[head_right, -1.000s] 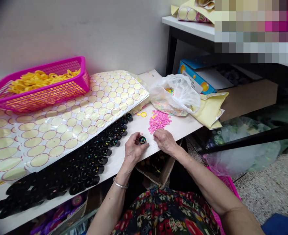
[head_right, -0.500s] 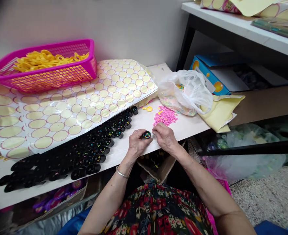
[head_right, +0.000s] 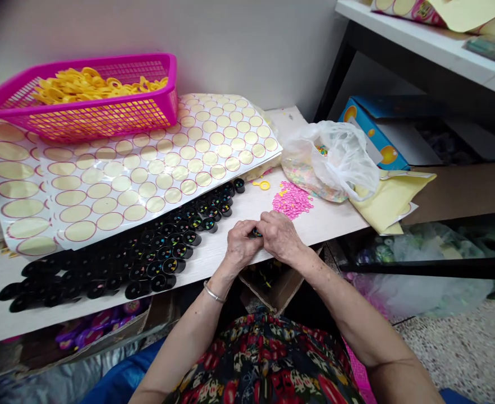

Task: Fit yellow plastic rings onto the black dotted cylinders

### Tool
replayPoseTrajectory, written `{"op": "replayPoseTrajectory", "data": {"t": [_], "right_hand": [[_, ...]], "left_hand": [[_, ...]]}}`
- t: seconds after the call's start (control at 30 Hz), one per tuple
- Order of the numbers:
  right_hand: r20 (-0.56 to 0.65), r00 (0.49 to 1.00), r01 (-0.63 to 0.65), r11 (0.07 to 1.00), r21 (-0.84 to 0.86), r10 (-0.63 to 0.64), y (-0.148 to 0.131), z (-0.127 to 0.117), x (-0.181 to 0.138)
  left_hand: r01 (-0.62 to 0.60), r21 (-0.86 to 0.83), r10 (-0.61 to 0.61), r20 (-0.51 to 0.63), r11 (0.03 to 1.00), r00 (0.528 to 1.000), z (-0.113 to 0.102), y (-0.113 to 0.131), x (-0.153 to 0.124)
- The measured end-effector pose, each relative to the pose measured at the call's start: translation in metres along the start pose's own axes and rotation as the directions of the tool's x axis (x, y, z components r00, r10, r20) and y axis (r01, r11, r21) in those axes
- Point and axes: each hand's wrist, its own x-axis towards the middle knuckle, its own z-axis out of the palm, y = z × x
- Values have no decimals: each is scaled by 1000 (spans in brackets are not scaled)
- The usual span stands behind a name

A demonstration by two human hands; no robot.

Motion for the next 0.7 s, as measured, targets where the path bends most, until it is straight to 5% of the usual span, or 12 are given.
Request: {"op": "replayPoseTrajectory", "data": {"t": [0.2, 0.43, 0.57, 0.7], "right_hand": [[76, 997, 36, 996, -87, -30, -9, -5, 3], [42, 985, -172, 926, 335, 168, 37, -3, 27], [-46, 921, -385, 922, 36, 387, 60, 5, 63], [9, 903, -426, 897, -120, 430, 63, 12, 89]], "left_hand": [[4, -11, -4, -2, 1000, 1000, -1, 1, -1], [6, -5, -6, -4, 1000, 1000, 2, -4, 1], [19, -23, -19, -21, 1000, 1000, 3, -6, 0], [33, -33, -34, -16, 999, 999, 2, -7, 0]]}}
